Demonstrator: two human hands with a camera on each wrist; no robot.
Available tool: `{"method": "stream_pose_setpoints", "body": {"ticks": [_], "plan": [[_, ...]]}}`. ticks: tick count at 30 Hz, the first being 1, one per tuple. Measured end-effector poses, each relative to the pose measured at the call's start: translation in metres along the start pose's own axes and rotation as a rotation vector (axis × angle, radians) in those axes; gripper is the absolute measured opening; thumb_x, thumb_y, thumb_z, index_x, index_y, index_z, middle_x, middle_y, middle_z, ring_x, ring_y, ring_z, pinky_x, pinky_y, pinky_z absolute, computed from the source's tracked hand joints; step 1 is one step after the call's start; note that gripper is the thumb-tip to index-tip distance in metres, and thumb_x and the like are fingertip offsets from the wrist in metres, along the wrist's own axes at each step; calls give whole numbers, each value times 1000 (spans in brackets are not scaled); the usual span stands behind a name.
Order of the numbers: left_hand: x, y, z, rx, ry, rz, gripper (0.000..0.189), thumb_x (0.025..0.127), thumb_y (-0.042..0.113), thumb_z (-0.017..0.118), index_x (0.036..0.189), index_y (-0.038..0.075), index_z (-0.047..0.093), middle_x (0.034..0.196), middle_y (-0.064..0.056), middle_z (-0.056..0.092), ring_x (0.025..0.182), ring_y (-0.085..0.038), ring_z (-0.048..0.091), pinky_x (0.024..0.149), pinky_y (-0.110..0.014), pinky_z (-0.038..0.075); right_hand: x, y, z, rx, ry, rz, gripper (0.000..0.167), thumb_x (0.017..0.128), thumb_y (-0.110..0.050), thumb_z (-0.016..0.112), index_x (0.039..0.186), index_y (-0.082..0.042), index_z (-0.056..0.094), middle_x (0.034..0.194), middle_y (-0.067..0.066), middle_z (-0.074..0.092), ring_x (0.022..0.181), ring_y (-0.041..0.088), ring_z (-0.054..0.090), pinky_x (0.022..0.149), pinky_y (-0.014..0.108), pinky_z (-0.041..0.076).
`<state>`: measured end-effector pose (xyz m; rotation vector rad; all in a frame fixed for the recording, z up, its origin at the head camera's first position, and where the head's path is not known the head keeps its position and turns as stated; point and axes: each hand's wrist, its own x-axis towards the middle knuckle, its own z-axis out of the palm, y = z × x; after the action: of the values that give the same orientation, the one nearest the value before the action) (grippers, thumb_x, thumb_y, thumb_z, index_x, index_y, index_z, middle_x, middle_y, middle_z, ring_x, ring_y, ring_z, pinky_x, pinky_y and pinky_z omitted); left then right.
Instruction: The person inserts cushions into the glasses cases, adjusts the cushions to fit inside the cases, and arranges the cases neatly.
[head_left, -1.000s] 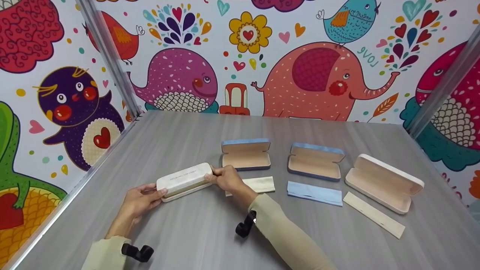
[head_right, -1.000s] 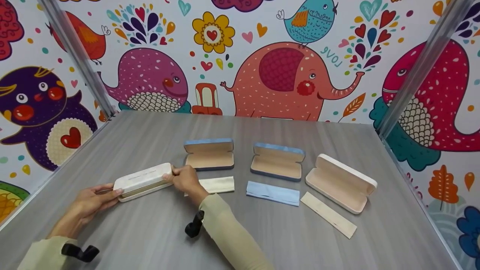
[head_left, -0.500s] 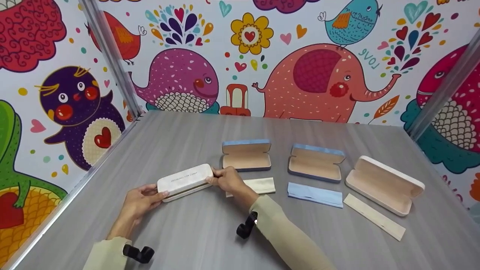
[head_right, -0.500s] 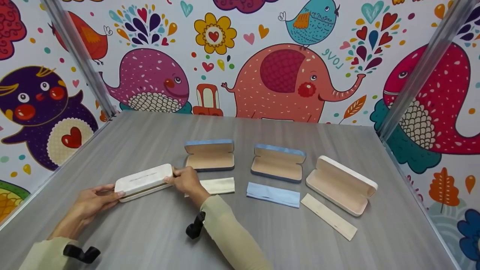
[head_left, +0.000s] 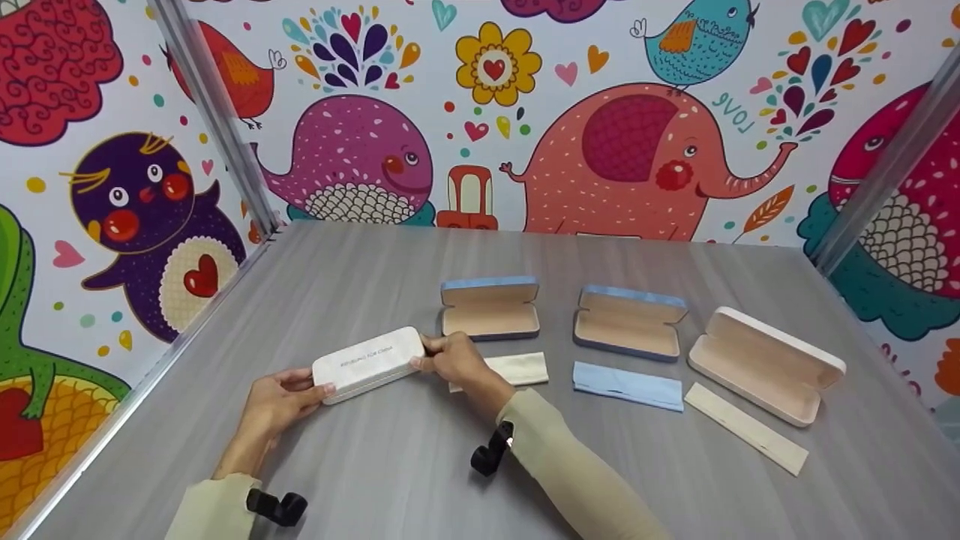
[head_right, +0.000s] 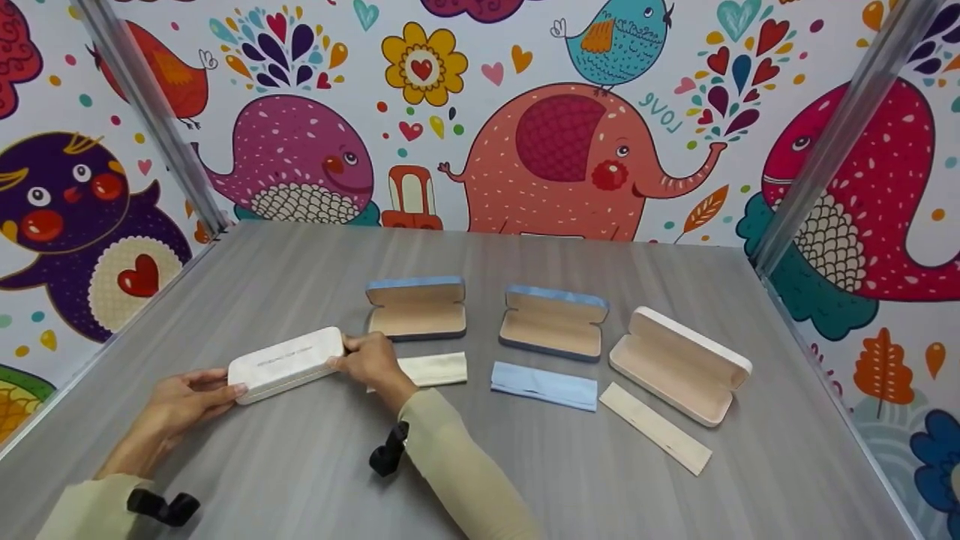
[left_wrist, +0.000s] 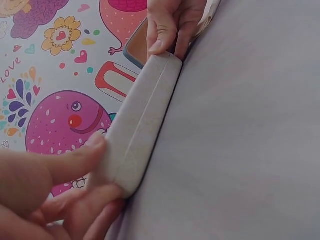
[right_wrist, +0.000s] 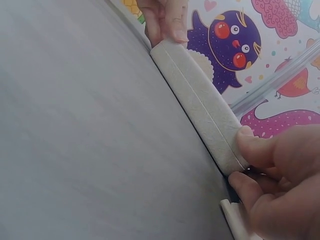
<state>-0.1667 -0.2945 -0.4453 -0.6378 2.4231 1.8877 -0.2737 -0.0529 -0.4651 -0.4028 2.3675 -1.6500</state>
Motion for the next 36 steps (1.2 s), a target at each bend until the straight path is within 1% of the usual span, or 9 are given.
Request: {"method": "stream_pose_setpoints", "body": {"ticks": [3, 6, 7, 13, 20, 24, 30, 33, 36], "plan": [[0, 0, -1, 17, -1, -2, 67, 83, 7, 81, 136, -16, 47, 115, -19, 68, 81, -2, 64, 71, -15, 57, -1, -1, -1, -10, -2, 13, 46, 83, -5, 80, 126, -5, 65, 131, 17, 62, 108, 16, 59, 92, 23, 51], [0, -1, -2, 22, 2, -3, 67, 83, 7, 82, 136, -16, 48, 117, -20, 67, 81, -1, 64, 71, -15, 57, -1, -2, -1, -16, -18, 16, 47, 83, -5, 80, 127, -5, 64, 131, 16, 62, 89, 14, 56, 70, 17, 45], [0, -1, -2, 26, 3, -2, 68, 83, 7, 82, 136, -16, 48, 117, -20, 68, 81, -1, 64, 71, -15, 57, -1, -3, -1, -15, -24, 20, 47, 83, -6, 80, 127, -5, 64, 131, 16, 62, 88, 13, 56, 68, 16, 42], [0, 1, -2, 47, 3, 7, 66, 82, 6, 82, 135, -17, 49, 116, -20, 71, 79, 1, 63, 69, -14, 55, 0, -6, -3, -34, -36, 30, 48, 84, -7, 79, 129, -5, 63, 131, 14, 63, 109, 7, 55, 98, 22, 48], [-3, 11, -4, 107, -24, -16, 69, 86, 12, 79, 139, -16, 45, 131, -29, 62, 84, -4, 66, 72, -22, 59, 0, -13, -4, 15, -60, 71, 47, 84, -10, 79, 128, -2, 66, 124, 13, 71, 105, 10, 62, 91, 21, 51], [-7, 21, -8, 184, 6, -11, 68, 91, 19, 75, 142, -13, 43, 139, -34, 53, 90, -11, 68, 74, -28, 61, -5, -24, -8, 34, -81, 107, 49, 86, -17, 78, 130, 0, 65, 125, 15, 70, 107, 17, 66, 91, 25, 54], [-14, 35, -3, 323, 128, 68, 55, 94, 24, 69, 136, -8, 53, 131, -31, 59, 84, -18, 70, 63, -20, 56, -15, -40, -26, 12, -88, 96, 45, 88, -23, 77, 127, -2, 67, 133, 16, 65, 119, 26, 63, 97, 35, 55], [-18, 42, 4, 354, 154, 106, 51, 96, 27, 66, 134, -5, 56, 129, -29, 60, 86, -21, 69, 61, -18, 53, -19, -46, -38, 0, -102, 73, 38, 89, -25, 76, 122, -7, 71, 132, 11, 66, 123, 26, 60, 102, 38, 52], [-23, 49, 13, 342, 168, 149, 46, 99, 27, 63, 133, -3, 59, 128, -28, 62, 91, -22, 68, 61, -16, 53, -24, -50, -51, -6, -118, 60, 32, 91, -27, 74, 118, -11, 74, 127, 6, 67, 117, 22, 62, 101, 40, 52]]}}
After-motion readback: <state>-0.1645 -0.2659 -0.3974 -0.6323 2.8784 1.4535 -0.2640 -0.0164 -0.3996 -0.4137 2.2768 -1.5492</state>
